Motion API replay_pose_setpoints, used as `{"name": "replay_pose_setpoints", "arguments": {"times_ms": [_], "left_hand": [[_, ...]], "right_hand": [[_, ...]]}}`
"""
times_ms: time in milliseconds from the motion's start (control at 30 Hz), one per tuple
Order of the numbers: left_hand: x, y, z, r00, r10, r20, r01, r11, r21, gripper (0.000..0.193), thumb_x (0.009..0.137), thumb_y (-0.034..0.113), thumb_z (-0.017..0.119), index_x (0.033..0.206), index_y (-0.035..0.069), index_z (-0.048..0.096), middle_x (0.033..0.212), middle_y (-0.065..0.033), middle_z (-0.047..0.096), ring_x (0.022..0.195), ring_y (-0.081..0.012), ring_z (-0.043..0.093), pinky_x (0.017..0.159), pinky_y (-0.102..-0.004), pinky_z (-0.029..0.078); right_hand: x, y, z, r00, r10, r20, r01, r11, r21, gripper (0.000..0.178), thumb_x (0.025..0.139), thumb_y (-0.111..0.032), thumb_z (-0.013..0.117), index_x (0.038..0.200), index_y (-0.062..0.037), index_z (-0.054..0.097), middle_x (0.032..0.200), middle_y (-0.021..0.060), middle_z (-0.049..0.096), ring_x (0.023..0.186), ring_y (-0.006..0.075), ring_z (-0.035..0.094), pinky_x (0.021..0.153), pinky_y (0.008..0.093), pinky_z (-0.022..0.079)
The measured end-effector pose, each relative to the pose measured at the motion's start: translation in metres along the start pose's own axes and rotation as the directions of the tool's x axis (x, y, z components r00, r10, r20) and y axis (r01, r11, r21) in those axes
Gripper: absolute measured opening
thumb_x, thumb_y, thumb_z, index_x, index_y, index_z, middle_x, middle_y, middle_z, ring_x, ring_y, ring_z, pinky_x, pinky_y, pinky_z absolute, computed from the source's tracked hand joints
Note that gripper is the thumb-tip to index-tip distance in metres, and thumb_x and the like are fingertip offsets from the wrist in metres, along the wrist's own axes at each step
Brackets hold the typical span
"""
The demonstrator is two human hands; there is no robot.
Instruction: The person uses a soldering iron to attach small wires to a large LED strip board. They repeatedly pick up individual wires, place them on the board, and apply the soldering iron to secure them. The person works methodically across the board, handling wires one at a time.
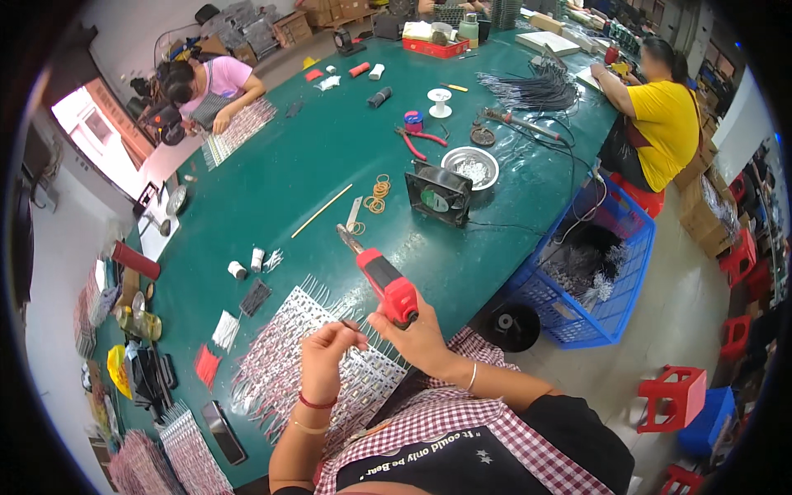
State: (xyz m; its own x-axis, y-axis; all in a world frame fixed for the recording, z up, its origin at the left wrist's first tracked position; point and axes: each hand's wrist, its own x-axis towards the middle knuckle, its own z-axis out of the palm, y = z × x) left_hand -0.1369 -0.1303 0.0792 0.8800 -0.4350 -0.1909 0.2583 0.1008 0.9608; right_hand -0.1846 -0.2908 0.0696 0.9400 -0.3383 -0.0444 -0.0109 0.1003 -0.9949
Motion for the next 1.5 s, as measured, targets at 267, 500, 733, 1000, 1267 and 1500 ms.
{"name": "replay_pose_setpoints", "arguments": {"times_ms": [267, 500, 733, 1000, 1267, 1500], "left_hand": [[-0.009, -0.010, 0.007, 0.995, 0.079, 0.056, -0.089, 0.977, 0.194, 0.012, 0.089, 0.003, 0.060, 0.095, -0.007, 0.064, 0.080, -0.0113, 0.070, 0.074, -0.0143, 0.067, 0.070, -0.0258, 0.054], [-0.014, -0.005, 0.008, 0.990, 0.129, 0.048, -0.137, 0.873, 0.468, 0.012, 0.087, 0.003, 0.062, 0.093, -0.005, 0.068, 0.077, -0.0110, 0.071, 0.073, -0.0148, 0.070, 0.067, -0.0249, 0.054], [-0.013, -0.006, 0.010, 0.978, 0.198, 0.072, -0.205, 0.816, 0.540, 0.011, 0.086, 0.004, 0.062, 0.093, -0.003, 0.068, 0.074, -0.0118, 0.071, 0.071, -0.0172, 0.071, 0.063, -0.0260, 0.053], [-0.013, -0.008, 0.006, 0.971, 0.238, 0.026, -0.209, 0.790, 0.577, 0.007, 0.086, 0.004, 0.063, 0.085, -0.003, 0.064, 0.073, -0.0128, 0.069, 0.067, -0.0197, 0.069, 0.062, -0.0284, 0.052], [-0.010, -0.005, 0.000, 0.918, 0.377, 0.126, -0.358, 0.645, 0.676, 0.007, 0.078, 0.002, 0.070, 0.081, -0.002, 0.064, 0.074, -0.0116, 0.060, 0.064, -0.0231, 0.060, 0.058, -0.0320, 0.048], [-0.015, -0.002, -0.001, 0.932, 0.333, 0.139, -0.342, 0.688, 0.641, 0.007, 0.076, 0.001, 0.071, 0.081, -0.001, 0.065, 0.073, -0.0097, 0.061, 0.065, -0.0190, 0.060, 0.059, -0.0303, 0.047]], "right_hand": [[0.005, -0.013, -0.008, 0.947, 0.137, 0.290, -0.169, 0.982, 0.089, 0.022, 0.084, -0.019, 0.072, 0.087, -0.0035, 0.056, 0.063, -0.0005, 0.057, 0.054, 0.0069, 0.053, 0.050, 0.0237, 0.043], [0.006, -0.002, -0.001, 0.965, 0.079, 0.249, -0.140, 0.961, 0.237, 0.020, 0.084, -0.019, 0.071, 0.082, -0.0035, 0.060, 0.061, 0.0014, 0.058, 0.046, 0.0054, 0.049, 0.041, 0.0214, 0.038], [0.003, -0.004, -0.004, 0.950, 0.131, 0.283, -0.166, 0.980, 0.105, 0.020, 0.084, -0.019, 0.071, 0.084, -0.0018, 0.061, 0.065, 0.0023, 0.060, 0.049, 0.0067, 0.052, 0.043, 0.0220, 0.040], [0.000, -0.013, 0.000, 0.955, 0.115, 0.272, -0.139, 0.988, 0.070, 0.019, 0.081, -0.014, 0.072, 0.086, -0.0006, 0.060, 0.073, 0.0041, 0.063, 0.066, 0.0106, 0.061, 0.062, 0.0270, 0.051], [-0.008, -0.008, 0.000, 0.969, -0.018, 0.245, 0.068, 0.978, -0.197, 0.033, 0.079, -0.010, 0.072, 0.105, -0.0025, 0.054, 0.081, 0.0033, 0.064, 0.074, 0.0105, 0.060, 0.068, 0.0298, 0.050], [-0.011, -0.011, 0.002, 0.974, 0.042, 0.222, -0.001, 0.983, -0.182, 0.032, 0.080, -0.009, 0.070, 0.108, -0.0032, 0.055, 0.078, 0.0030, 0.065, 0.071, 0.0108, 0.062, 0.067, 0.0276, 0.050]]}}
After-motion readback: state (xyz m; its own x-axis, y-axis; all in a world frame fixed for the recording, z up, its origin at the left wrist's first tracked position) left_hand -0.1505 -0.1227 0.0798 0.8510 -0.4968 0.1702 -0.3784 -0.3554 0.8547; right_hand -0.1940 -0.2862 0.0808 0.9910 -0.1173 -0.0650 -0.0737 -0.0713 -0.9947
